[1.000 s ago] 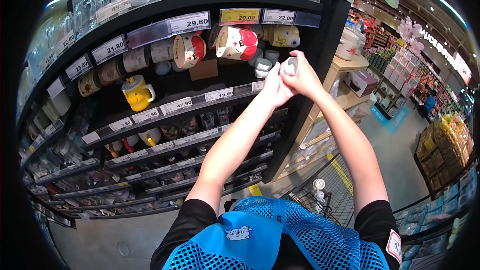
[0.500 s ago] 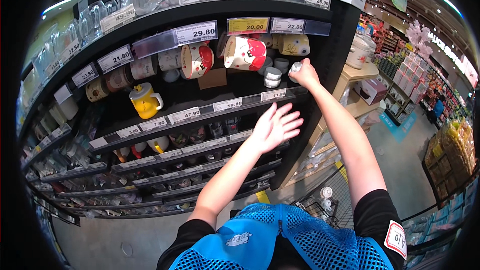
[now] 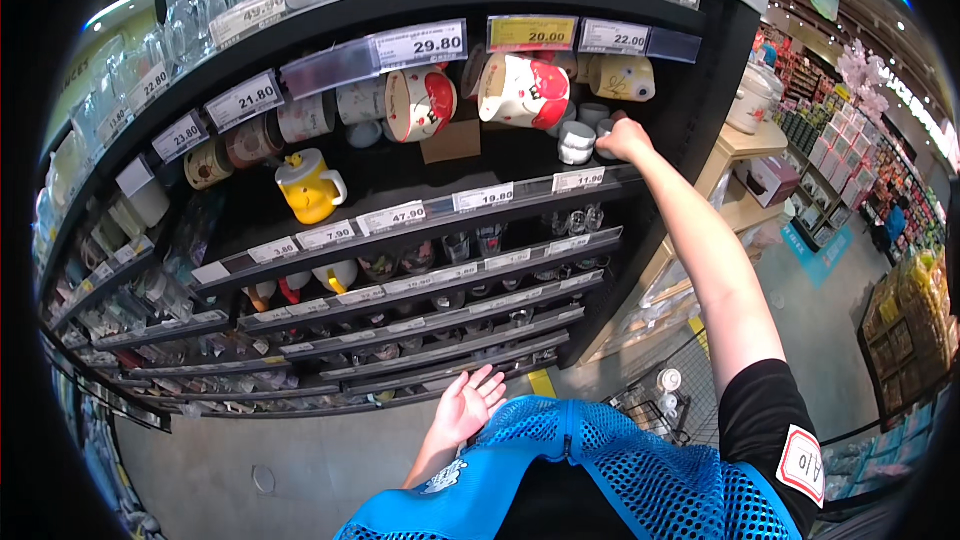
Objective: The person organizes and restacks mugs, teapots, and kitchenware on store shelves by hand.
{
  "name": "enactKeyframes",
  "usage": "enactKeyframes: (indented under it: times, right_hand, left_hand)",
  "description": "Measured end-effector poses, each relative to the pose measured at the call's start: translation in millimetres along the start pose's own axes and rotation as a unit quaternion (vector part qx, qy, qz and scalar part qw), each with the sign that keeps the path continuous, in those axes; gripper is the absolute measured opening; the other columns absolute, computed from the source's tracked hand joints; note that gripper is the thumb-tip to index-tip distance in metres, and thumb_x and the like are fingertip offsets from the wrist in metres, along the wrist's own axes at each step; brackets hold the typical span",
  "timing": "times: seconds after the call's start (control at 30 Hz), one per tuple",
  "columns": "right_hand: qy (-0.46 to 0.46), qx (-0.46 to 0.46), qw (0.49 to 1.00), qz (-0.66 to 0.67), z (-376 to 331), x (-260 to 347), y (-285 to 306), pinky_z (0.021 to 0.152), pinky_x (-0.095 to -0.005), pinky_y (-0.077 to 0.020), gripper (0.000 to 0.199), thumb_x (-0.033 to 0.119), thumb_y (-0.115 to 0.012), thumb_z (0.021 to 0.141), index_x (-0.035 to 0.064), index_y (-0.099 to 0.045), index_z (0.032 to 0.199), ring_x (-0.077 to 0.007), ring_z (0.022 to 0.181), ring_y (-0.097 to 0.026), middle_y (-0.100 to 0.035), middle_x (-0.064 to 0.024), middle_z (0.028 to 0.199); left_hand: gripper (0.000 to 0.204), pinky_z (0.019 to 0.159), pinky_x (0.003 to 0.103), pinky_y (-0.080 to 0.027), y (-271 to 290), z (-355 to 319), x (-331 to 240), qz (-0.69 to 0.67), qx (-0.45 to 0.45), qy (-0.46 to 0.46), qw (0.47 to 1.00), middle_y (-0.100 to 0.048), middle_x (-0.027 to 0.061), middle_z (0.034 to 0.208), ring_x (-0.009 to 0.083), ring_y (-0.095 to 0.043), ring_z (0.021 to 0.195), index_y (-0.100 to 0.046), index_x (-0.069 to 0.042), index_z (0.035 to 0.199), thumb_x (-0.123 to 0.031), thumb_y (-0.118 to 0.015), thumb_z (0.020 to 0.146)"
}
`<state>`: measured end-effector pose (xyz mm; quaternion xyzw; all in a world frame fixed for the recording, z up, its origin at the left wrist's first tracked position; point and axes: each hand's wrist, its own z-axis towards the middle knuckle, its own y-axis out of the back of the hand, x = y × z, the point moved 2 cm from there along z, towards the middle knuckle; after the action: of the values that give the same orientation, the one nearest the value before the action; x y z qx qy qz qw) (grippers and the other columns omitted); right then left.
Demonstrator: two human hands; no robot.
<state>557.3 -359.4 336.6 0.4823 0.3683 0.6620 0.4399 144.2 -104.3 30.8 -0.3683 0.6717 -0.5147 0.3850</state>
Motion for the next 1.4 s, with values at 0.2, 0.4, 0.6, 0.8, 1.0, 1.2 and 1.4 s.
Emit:
enactKeyframes:
  times: [0.2,0.4,0.6,0.8,1.0,1.2,1.4]
  right_hand:
    - [0.007,0.006,1.0,0.002,12,-3,-8,0.093,-0.0394,-0.0511,0.071,0.033,-0.075,0.066,0.0025,-0.052,0.125,-0.0332,0.112,-0.062,-0.064,-0.023,0.117]
    - [0.061,-0.003,0.998,0.021,12,-14,-12,0.094,-0.0408,-0.0505,0.071,0.036,-0.073,0.066,0.0022,-0.054,0.126,-0.0377,0.11,-0.061,-0.063,-0.027,0.116]
    - [0.08,-0.022,0.995,0.053,-34,-35,8,0.098,-0.0413,-0.047,0.084,0.04,-0.072,0.075,0.0082,-0.037,0.144,-0.0373,0.115,-0.058,-0.059,-0.0268,0.122]
    - [0.217,-0.085,0.967,0.103,-179,-76,76,0.091,-0.0364,-0.0497,0.045,0.027,-0.065,0.087,0.0053,-0.057,0.125,-0.0278,0.103,-0.064,-0.066,-0.0147,0.109]
    - [-0.037,-0.114,0.984,0.135,-286,-286,70,0.081,-0.0286,-0.0504,0.031,0.024,-0.063,0.092,0.0044,-0.063,0.116,-0.0127,0.088,-0.064,-0.07,-0.0049,0.097]
    - [-0.341,0.12,0.907,0.214,-449,-505,-142,0.081,-0.0348,-0.05,0.048,0.031,-0.065,0.084,0.0008,-0.059,0.121,-0.0233,0.095,-0.066,-0.069,-0.0176,0.103]
    - [-0.429,0.3,0.839,0.146,-581,-596,-344,0.098,-0.0406,-0.0454,0.081,0.038,-0.078,0.072,-0.0008,-0.045,0.135,-0.0371,0.118,-0.056,-0.057,-0.0272,0.127]
  left_hand:
    - [0.042,0.103,0.048,-0.042,1,-3,-18,0.017,0.003,-0.015,1.0,-0.057,0.0138,0.131,0.0296,-0.056,0.118,-0.052,-0.01,0.131,-0.037,-0.043,0.1]
    - [0.042,0.102,0.048,-0.042,-14,4,-24,0.061,-0.006,-0.025,0.998,-0.058,0.0152,0.129,0.0301,-0.056,0.117,-0.05,-0.009,0.133,-0.035,-0.043,0.101]
    - [0.043,0.102,0.047,-0.043,-27,32,9,0.11,-0.018,0.033,0.993,-0.058,0.0148,0.128,0.03,-0.057,0.116,-0.05,-0.007,0.132,-0.035,-0.048,0.099]
    - [0.046,0.094,0.043,-0.049,-41,56,48,0.179,-0.06,0.088,0.978,-0.06,0.0156,0.124,0.0283,-0.061,0.11,-0.049,-0.004,0.131,-0.034,-0.053,0.097]
    - [0.045,0.093,0.039,-0.048,-45,112,96,0.316,-0.091,0.215,0.92,-0.062,0.0124,0.122,0.0239,-0.062,0.107,-0.049,-0.003,0.131,-0.035,-0.049,0.099]
    - [0.042,0.095,0.035,-0.044,-38,165,169,0.503,-0.088,0.262,0.819,-0.059,0.0101,0.124,0.0208,-0.059,0.109,-0.049,-0.005,0.131,-0.032,-0.05,0.099]
    - [0.036,0.095,0.034,-0.045,0,153,222,0.563,-0.157,0.246,0.773,-0.058,0.0124,0.122,0.0216,-0.059,0.11,-0.051,-0.002,0.127,-0.022,-0.053,0.097]
